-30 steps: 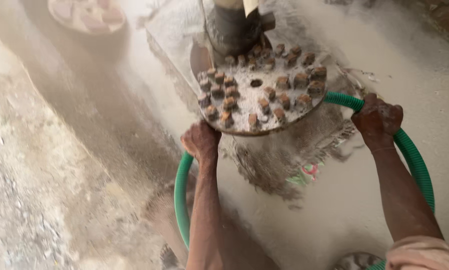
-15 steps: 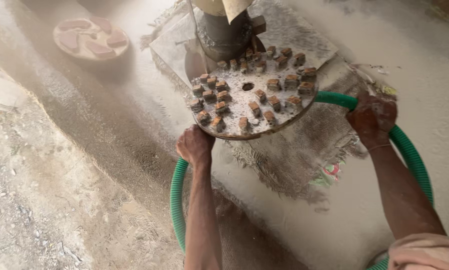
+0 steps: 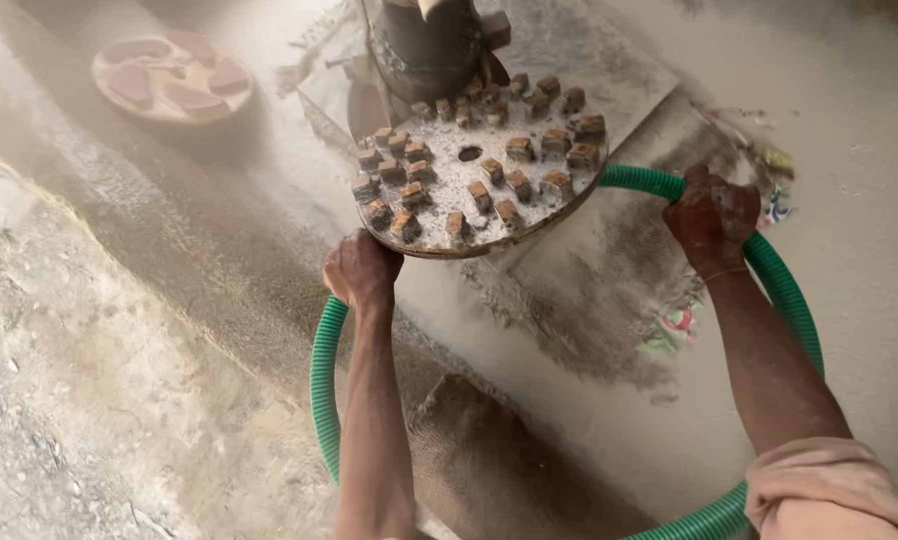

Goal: The person polishes a large marble tile using a rotary polishing machine, guiding the head with a circular green handle across the surface.

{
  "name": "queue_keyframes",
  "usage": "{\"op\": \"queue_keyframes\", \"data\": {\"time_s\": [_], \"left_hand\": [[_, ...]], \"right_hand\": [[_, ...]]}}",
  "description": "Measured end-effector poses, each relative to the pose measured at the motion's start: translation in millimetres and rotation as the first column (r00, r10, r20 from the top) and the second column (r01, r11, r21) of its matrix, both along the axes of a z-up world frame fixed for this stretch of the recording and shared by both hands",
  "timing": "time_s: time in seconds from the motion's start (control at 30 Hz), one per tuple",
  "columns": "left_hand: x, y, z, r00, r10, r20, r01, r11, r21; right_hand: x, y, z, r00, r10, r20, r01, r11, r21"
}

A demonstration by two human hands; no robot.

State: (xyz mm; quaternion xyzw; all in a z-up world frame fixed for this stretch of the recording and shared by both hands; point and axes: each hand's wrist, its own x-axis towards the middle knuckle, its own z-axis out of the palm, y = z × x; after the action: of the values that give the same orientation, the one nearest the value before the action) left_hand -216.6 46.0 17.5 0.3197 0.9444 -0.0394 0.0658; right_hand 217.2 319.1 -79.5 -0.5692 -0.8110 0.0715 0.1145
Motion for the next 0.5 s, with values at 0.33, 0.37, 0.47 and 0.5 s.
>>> {"op": "queue_keyframes", "data": {"time_s": [0.33,0.37,0.47,0.5], "left_hand": [[-37,7,12,0.998,-0.015,0.058,0.014,1.000,0.024],[-43,11,9,0.999,-0.003,0.051,0.001,0.999,0.040],[-55,15,-3,0.999,-0.026,0.027,0.023,0.993,0.112],[-59,16,-5,0.999,-0.037,0.022,0.035,0.995,0.089]], "right_hand": [[-42,-31,44,0.936,-0.011,0.352,-0.071,0.973,0.218],[-49,-26,52,0.928,-0.025,0.372,-0.054,0.978,0.200],[-60,-28,58,0.916,-0.040,0.399,-0.042,0.980,0.193],[-61,-28,55,0.916,-0.040,0.399,-0.044,0.979,0.200]]}}
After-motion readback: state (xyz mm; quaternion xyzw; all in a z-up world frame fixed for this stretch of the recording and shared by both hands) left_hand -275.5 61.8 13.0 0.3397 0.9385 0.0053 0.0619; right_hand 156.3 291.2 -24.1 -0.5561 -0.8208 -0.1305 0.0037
